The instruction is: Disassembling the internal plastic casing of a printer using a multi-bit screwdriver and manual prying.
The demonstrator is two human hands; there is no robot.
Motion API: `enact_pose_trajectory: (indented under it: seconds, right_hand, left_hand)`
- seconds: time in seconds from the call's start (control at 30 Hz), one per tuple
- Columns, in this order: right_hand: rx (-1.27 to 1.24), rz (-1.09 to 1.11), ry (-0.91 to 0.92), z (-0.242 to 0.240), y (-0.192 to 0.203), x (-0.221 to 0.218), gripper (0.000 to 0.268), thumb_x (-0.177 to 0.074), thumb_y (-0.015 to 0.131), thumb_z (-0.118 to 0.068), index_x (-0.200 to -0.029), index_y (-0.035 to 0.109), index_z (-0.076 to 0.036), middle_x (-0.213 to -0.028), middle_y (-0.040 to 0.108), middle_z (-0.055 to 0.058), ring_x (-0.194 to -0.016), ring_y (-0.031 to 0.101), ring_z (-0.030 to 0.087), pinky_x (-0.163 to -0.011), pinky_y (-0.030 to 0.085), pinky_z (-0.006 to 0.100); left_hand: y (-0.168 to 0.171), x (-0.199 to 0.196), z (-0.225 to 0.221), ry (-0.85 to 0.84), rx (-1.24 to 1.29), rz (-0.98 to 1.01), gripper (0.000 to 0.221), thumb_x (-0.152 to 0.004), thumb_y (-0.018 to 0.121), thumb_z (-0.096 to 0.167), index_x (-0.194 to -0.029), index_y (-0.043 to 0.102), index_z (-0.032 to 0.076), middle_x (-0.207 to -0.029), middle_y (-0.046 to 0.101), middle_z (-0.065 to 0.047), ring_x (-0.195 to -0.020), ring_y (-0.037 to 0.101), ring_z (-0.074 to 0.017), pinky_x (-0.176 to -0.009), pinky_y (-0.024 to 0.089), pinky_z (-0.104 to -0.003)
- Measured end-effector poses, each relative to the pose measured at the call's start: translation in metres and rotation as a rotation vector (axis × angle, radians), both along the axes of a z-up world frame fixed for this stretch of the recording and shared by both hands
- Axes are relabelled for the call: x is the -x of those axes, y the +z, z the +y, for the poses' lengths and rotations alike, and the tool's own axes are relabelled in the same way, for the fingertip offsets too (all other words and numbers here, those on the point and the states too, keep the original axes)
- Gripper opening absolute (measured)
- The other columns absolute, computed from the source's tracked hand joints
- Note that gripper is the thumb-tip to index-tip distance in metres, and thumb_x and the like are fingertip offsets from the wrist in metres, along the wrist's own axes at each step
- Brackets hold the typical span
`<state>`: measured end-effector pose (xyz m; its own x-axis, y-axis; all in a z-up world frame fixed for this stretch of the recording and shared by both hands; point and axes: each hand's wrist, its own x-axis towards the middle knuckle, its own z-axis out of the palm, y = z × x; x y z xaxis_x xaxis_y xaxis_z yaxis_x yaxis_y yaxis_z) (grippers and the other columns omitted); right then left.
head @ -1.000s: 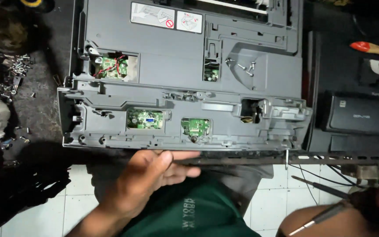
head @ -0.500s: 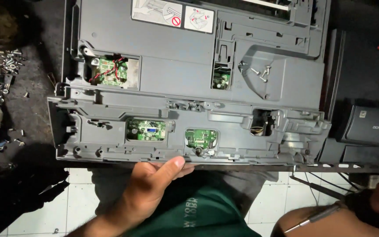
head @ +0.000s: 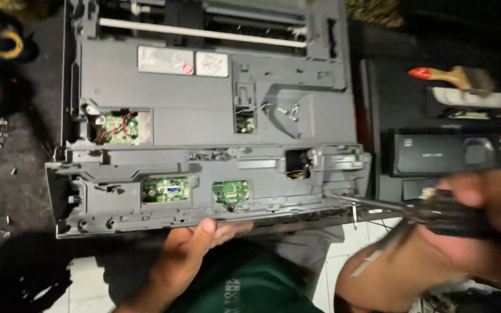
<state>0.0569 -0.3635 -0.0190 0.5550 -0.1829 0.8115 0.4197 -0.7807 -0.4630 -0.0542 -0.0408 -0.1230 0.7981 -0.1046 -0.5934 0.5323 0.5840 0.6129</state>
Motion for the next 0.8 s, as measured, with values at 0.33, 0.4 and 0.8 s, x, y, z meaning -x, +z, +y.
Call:
enact_pose_trajectory:
  seconds: [0.33, 0.4, 0.8]
  right_hand:
    - [-0.817, 0.06, 1.906, 0.075, 0.037, -0.04, 0.024, -0.095, 0.061, -0.013, -0.116, 0.064, -0.001, -0.063, 0.064, -0.005, -0.056, 0.066, 0.009, -0.073, 0.061, 0.031]
    - [-0.803, 0.032, 1.91, 0.076, 0.041, -0.039, 0.02, -0.097, 0.061, -0.014, -0.114, 0.062, -0.003, -0.062, 0.064, -0.006, -0.054, 0.066, 0.008, -0.072, 0.06, 0.029]
    - [-0.489, -0.064, 1.664, 0.065, 0.05, -0.013, 0.019, -0.097, 0.058, -0.021, -0.115, 0.057, -0.013, -0.061, 0.058, -0.009, -0.057, 0.062, 0.007, -0.073, 0.058, 0.027]
  left_hand:
    - [0.093, -0.027, -0.012, -0.512, -0.412, -0.57, 0.049, -0.092, 0.065, 0.033, -0.136, 0.064, 0.012, -0.122, 0.083, -0.003, -0.105, 0.08, -0.0099, -0.093, 0.061, -0.026]
    - [0.108, -0.029, -0.023, -0.544, -0.496, -0.566, 0.049, -0.091, 0.065, 0.032, -0.136, 0.064, 0.015, -0.123, 0.083, -0.001, -0.104, 0.081, -0.0093, -0.091, 0.062, -0.026]
    - [0.128, -0.024, -0.067, -0.585, -0.016, -0.495, 0.025, -0.097, 0.069, 0.016, -0.077, 0.069, 0.002, -0.07, 0.077, -0.011, -0.059, 0.07, -0.011, -0.062, 0.063, -0.024]
